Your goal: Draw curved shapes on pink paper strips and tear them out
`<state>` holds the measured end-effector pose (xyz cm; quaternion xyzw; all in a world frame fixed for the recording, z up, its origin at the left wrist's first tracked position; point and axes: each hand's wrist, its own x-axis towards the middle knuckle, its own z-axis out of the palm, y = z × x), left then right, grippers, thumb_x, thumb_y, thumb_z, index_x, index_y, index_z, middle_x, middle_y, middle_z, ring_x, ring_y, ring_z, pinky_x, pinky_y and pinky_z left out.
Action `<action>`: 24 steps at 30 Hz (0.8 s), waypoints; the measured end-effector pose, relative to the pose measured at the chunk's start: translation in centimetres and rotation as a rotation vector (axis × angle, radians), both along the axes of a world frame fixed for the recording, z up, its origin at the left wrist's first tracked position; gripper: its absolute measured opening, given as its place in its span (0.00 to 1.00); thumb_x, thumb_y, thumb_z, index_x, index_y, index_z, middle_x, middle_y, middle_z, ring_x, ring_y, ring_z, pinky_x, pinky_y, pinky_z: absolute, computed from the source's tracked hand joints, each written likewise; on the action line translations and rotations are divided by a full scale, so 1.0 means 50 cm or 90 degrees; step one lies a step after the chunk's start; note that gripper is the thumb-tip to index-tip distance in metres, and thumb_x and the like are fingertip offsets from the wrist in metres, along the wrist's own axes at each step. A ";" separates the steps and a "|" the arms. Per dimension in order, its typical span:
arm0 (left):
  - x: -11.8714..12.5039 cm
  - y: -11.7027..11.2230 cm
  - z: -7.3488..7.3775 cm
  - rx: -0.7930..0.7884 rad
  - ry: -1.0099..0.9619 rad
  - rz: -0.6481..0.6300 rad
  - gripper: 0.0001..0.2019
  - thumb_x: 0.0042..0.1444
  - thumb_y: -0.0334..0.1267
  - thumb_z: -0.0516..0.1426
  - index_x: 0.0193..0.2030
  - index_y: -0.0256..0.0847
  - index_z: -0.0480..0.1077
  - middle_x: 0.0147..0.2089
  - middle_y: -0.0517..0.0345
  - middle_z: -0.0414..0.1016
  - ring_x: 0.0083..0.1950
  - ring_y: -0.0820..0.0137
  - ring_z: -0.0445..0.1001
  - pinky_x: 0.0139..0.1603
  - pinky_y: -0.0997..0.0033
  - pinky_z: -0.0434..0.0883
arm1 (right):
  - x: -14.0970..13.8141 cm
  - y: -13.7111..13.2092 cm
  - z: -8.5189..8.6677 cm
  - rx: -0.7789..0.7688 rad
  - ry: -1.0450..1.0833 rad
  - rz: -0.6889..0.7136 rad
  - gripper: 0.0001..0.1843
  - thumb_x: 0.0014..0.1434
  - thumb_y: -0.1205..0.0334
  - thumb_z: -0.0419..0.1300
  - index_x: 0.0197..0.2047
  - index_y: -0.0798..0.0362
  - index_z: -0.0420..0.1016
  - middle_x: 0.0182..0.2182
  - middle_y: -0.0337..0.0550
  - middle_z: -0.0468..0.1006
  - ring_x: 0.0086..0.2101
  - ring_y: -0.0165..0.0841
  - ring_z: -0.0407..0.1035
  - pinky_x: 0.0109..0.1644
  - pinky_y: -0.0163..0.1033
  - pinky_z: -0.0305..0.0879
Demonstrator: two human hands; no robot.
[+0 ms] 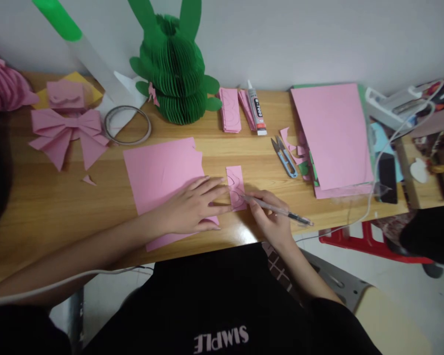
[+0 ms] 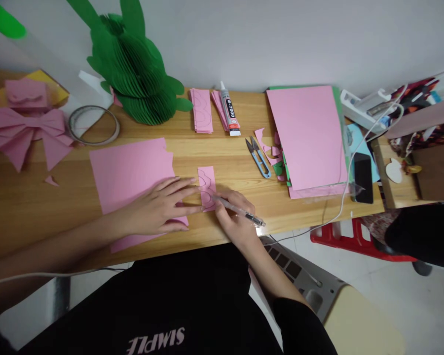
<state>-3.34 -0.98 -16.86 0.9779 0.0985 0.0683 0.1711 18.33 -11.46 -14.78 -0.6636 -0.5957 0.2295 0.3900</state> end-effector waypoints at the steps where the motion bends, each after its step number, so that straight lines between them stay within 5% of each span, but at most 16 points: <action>1: 0.000 0.000 0.000 -0.003 0.001 0.000 0.23 0.63 0.53 0.58 0.63 0.52 0.68 0.69 0.46 0.63 0.71 0.49 0.56 0.67 0.47 0.55 | -0.001 0.001 0.002 -0.005 -0.006 0.001 0.09 0.60 0.65 0.58 0.39 0.50 0.80 0.33 0.43 0.84 0.33 0.37 0.78 0.39 0.45 0.75; 24: 0.002 -0.004 0.001 -0.024 0.003 0.011 0.24 0.62 0.52 0.59 0.63 0.53 0.68 0.70 0.48 0.62 0.71 0.50 0.56 0.68 0.48 0.54 | 0.001 0.010 0.004 -0.015 -0.066 0.023 0.09 0.61 0.63 0.58 0.39 0.50 0.80 0.33 0.44 0.85 0.33 0.38 0.78 0.39 0.46 0.75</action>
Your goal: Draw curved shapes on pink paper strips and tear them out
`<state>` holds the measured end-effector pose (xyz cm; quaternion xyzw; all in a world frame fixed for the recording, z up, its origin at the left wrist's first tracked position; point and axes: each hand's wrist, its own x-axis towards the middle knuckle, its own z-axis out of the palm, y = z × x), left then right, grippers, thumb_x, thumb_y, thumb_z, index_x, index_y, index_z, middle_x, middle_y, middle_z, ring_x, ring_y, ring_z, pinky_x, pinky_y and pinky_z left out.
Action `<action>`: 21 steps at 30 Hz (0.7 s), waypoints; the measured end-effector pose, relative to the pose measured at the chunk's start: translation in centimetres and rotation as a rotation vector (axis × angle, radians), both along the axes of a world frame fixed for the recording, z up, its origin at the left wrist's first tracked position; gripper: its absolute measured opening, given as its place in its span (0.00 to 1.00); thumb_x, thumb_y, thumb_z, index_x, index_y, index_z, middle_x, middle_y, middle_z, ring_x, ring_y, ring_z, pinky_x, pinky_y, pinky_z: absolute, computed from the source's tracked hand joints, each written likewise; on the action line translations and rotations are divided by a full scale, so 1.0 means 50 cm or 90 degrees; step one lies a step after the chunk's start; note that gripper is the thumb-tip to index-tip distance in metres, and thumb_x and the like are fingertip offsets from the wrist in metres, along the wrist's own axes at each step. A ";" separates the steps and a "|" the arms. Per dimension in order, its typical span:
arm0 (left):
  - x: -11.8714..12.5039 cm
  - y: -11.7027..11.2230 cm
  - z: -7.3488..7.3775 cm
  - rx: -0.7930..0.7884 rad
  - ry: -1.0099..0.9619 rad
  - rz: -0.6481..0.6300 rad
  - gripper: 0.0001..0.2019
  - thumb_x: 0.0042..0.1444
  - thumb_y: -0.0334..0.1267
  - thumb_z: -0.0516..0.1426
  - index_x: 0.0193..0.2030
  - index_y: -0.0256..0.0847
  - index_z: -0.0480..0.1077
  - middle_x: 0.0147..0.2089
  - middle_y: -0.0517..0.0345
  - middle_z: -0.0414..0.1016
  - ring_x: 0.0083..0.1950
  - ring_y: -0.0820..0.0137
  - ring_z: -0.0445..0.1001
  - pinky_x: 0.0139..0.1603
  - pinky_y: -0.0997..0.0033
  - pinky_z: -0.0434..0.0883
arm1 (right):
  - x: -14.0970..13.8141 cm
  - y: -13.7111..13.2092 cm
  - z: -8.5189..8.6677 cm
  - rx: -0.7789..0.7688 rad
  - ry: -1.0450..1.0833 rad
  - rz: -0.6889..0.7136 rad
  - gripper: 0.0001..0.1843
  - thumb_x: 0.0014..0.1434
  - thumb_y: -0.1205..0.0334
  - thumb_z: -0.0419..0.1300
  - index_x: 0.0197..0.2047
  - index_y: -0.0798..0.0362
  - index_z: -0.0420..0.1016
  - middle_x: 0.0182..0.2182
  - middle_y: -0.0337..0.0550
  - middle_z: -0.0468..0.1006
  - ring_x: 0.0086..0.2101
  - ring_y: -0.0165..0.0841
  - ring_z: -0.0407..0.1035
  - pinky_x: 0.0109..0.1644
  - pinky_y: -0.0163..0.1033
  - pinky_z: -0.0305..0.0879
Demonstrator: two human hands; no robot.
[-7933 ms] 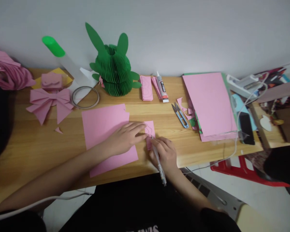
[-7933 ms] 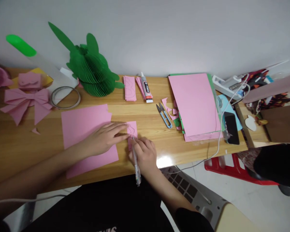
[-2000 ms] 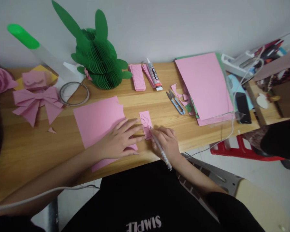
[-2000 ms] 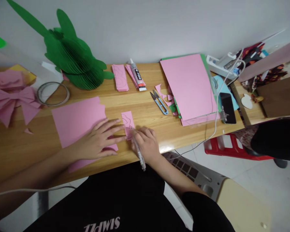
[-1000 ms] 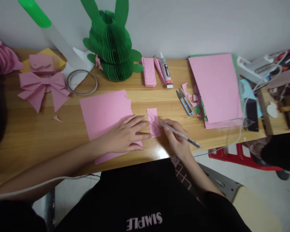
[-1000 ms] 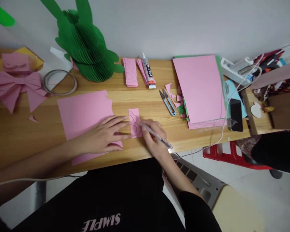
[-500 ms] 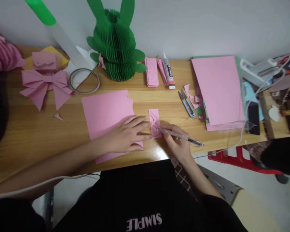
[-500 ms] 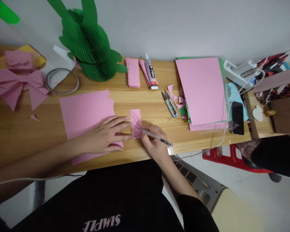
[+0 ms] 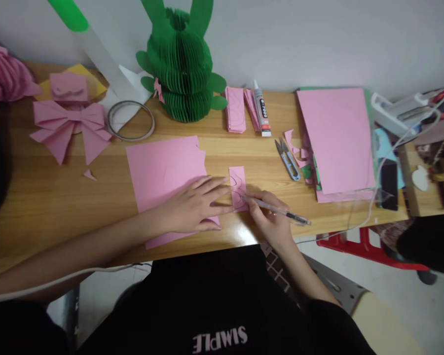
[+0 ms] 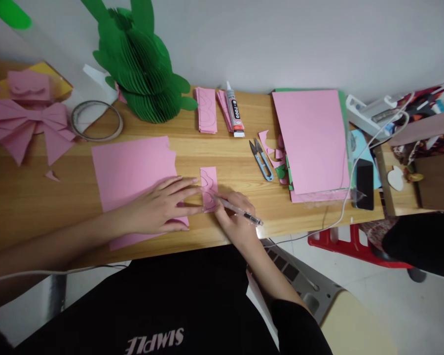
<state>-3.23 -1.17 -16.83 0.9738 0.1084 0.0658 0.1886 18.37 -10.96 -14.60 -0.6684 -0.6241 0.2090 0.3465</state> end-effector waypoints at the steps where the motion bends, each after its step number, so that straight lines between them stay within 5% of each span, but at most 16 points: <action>1: 0.000 0.000 0.001 -0.003 -0.001 0.002 0.24 0.61 0.52 0.60 0.63 0.53 0.68 0.70 0.48 0.62 0.71 0.51 0.56 0.68 0.49 0.54 | 0.000 0.001 -0.001 0.006 -0.001 0.007 0.09 0.61 0.63 0.58 0.40 0.50 0.80 0.33 0.44 0.84 0.33 0.38 0.78 0.39 0.47 0.75; 21: -0.002 -0.001 -0.003 -0.034 0.017 0.011 0.25 0.61 0.51 0.61 0.64 0.55 0.67 0.72 0.51 0.59 0.73 0.52 0.53 0.71 0.50 0.49 | 0.002 0.038 -0.004 -0.009 0.065 0.081 0.08 0.61 0.63 0.59 0.39 0.49 0.82 0.38 0.44 0.86 0.39 0.38 0.79 0.45 0.49 0.74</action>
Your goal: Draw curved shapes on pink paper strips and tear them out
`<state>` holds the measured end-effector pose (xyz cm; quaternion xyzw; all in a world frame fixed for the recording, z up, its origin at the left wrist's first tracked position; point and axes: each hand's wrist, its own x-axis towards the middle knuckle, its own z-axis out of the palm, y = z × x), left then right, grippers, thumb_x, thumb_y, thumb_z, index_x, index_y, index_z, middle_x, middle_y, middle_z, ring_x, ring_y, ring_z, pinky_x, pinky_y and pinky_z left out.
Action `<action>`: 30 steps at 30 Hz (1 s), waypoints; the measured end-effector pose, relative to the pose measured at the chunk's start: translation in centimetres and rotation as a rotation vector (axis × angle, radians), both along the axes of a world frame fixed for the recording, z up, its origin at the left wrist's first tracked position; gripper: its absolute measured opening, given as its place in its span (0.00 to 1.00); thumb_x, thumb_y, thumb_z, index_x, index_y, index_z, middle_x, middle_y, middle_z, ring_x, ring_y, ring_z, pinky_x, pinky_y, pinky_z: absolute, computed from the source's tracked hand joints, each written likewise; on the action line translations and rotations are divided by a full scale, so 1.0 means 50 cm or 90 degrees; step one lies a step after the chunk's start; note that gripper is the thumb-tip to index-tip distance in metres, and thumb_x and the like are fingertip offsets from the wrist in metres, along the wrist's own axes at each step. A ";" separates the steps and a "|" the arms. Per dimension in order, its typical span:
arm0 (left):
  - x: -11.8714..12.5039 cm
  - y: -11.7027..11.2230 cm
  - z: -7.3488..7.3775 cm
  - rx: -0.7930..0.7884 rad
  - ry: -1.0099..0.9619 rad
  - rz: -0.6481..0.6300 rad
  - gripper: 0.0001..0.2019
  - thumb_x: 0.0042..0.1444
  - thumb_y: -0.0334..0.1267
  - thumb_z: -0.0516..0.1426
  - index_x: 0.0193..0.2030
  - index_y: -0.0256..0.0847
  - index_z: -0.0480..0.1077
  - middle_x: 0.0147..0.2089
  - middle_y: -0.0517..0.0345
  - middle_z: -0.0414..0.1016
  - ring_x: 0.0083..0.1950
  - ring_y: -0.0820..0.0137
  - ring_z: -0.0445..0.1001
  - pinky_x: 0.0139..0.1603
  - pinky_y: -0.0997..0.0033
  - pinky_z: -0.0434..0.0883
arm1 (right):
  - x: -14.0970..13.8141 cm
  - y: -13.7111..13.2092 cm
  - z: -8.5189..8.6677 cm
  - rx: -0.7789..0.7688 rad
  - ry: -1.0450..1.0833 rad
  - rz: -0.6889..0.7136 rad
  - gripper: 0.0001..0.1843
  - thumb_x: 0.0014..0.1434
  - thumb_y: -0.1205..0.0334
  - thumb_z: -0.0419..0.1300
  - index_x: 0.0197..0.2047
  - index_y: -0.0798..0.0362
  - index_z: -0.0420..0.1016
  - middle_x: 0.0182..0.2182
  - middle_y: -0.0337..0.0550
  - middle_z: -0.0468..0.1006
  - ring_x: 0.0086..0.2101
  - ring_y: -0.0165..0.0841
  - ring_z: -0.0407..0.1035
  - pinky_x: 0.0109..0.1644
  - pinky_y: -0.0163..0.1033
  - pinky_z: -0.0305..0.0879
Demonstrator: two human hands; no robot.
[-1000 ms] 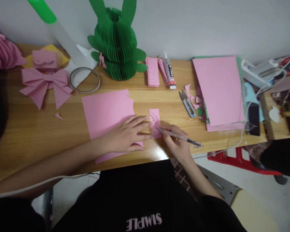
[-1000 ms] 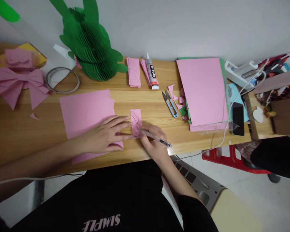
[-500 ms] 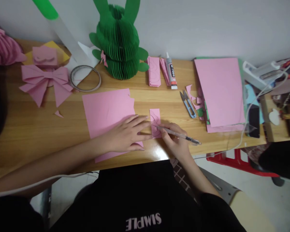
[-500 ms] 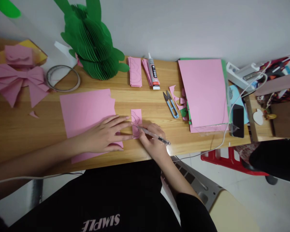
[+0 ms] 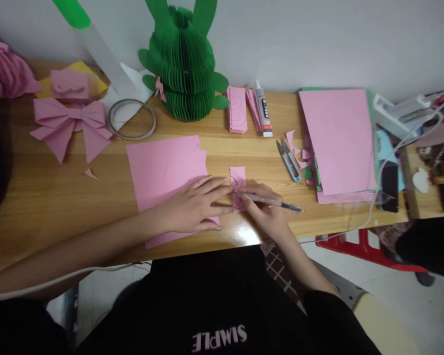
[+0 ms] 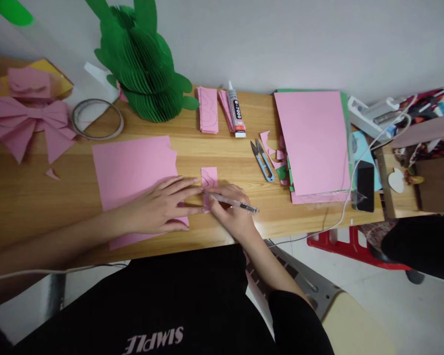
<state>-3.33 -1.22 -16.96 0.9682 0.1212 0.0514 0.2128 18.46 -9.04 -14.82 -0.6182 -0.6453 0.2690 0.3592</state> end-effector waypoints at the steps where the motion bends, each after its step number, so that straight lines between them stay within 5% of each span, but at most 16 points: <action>1: 0.000 0.000 0.000 -0.001 -0.002 -0.001 0.25 0.60 0.50 0.61 0.64 0.55 0.67 0.72 0.51 0.59 0.73 0.52 0.53 0.70 0.49 0.49 | 0.001 0.000 0.000 0.001 -0.001 0.000 0.08 0.61 0.63 0.60 0.39 0.49 0.82 0.38 0.44 0.86 0.39 0.38 0.79 0.45 0.49 0.74; 30: 0.002 0.003 0.007 0.030 0.001 -0.012 0.24 0.62 0.50 0.60 0.63 0.52 0.68 0.69 0.46 0.63 0.71 0.49 0.56 0.68 0.47 0.55 | 0.012 -0.021 0.032 -0.060 -0.049 -0.022 0.09 0.59 0.61 0.59 0.34 0.51 0.81 0.29 0.43 0.83 0.30 0.36 0.76 0.35 0.41 0.70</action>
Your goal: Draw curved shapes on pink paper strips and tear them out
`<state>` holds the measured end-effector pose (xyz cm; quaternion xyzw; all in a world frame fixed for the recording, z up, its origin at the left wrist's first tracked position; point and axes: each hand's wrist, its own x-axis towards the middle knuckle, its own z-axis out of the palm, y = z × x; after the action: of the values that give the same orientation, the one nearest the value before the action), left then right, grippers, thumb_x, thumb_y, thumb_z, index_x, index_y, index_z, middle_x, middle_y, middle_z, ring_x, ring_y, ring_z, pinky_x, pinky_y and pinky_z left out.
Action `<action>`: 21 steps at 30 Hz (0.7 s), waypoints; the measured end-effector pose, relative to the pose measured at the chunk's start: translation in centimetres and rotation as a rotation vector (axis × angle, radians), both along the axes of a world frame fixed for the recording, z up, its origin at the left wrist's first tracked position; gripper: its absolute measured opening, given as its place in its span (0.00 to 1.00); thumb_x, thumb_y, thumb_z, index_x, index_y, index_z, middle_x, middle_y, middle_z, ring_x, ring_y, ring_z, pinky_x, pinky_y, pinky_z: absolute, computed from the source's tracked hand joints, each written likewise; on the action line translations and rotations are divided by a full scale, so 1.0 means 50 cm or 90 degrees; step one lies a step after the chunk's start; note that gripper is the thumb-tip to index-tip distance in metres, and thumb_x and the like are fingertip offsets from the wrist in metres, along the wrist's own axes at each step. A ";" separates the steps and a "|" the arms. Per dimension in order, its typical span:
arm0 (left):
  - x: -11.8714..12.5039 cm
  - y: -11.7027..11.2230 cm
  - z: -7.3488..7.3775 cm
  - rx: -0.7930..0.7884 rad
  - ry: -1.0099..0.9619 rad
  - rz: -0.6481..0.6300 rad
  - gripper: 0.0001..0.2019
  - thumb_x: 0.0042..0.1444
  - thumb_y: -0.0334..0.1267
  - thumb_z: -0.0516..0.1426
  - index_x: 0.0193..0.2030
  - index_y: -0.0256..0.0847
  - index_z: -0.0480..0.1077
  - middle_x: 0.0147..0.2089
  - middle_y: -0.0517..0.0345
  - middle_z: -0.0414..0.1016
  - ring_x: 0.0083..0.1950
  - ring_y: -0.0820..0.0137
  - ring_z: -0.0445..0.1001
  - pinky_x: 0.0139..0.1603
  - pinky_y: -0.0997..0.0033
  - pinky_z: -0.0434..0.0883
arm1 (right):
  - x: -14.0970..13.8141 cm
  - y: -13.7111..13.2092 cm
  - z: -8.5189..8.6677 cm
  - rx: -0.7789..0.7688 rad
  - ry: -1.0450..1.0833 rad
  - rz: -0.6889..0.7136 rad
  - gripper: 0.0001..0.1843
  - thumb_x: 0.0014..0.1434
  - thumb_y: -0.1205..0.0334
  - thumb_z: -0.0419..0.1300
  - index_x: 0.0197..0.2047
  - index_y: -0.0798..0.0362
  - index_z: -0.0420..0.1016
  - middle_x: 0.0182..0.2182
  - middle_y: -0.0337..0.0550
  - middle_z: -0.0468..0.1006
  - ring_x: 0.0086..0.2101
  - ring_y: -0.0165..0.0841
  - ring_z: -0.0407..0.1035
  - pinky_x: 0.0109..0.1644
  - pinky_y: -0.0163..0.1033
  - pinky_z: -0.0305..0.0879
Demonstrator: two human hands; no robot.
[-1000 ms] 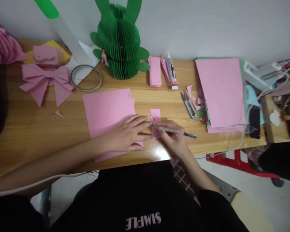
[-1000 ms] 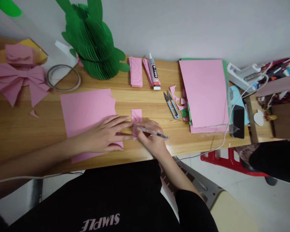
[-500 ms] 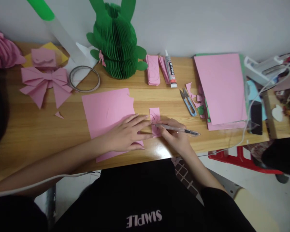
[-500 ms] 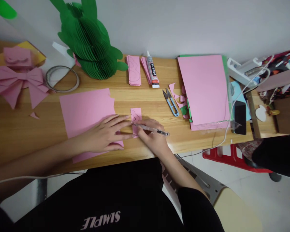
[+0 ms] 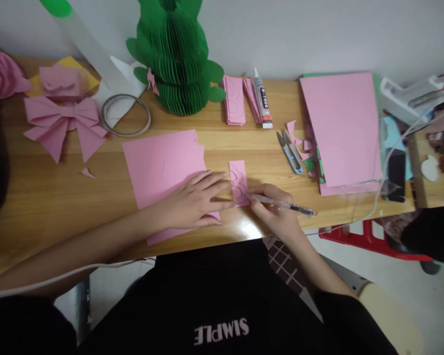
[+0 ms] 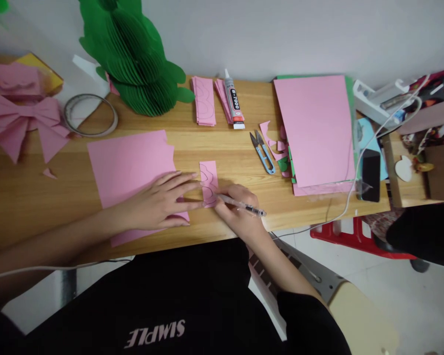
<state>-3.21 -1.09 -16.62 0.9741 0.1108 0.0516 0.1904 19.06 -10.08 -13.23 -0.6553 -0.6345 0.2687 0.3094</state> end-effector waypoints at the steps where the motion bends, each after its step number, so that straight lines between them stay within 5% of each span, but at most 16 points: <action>1: 0.000 0.000 0.000 0.001 -0.001 0.000 0.24 0.62 0.51 0.60 0.64 0.52 0.68 0.69 0.47 0.62 0.71 0.49 0.56 0.68 0.47 0.55 | 0.000 -0.002 0.000 -0.005 -0.002 0.001 0.09 0.58 0.61 0.59 0.34 0.51 0.81 0.29 0.43 0.83 0.30 0.36 0.76 0.35 0.41 0.70; 21: -0.001 -0.001 -0.001 -0.005 -0.016 0.001 0.23 0.63 0.51 0.59 0.62 0.51 0.69 0.68 0.47 0.64 0.71 0.49 0.57 0.68 0.46 0.55 | -0.004 -0.009 -0.006 0.007 0.052 0.051 0.09 0.57 0.66 0.60 0.36 0.49 0.82 0.33 0.43 0.85 0.32 0.35 0.78 0.38 0.43 0.76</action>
<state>-3.27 -1.13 -16.69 0.9726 0.1091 0.0633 0.1955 18.86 -10.55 -13.53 -0.6161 -0.6488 0.3038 0.3275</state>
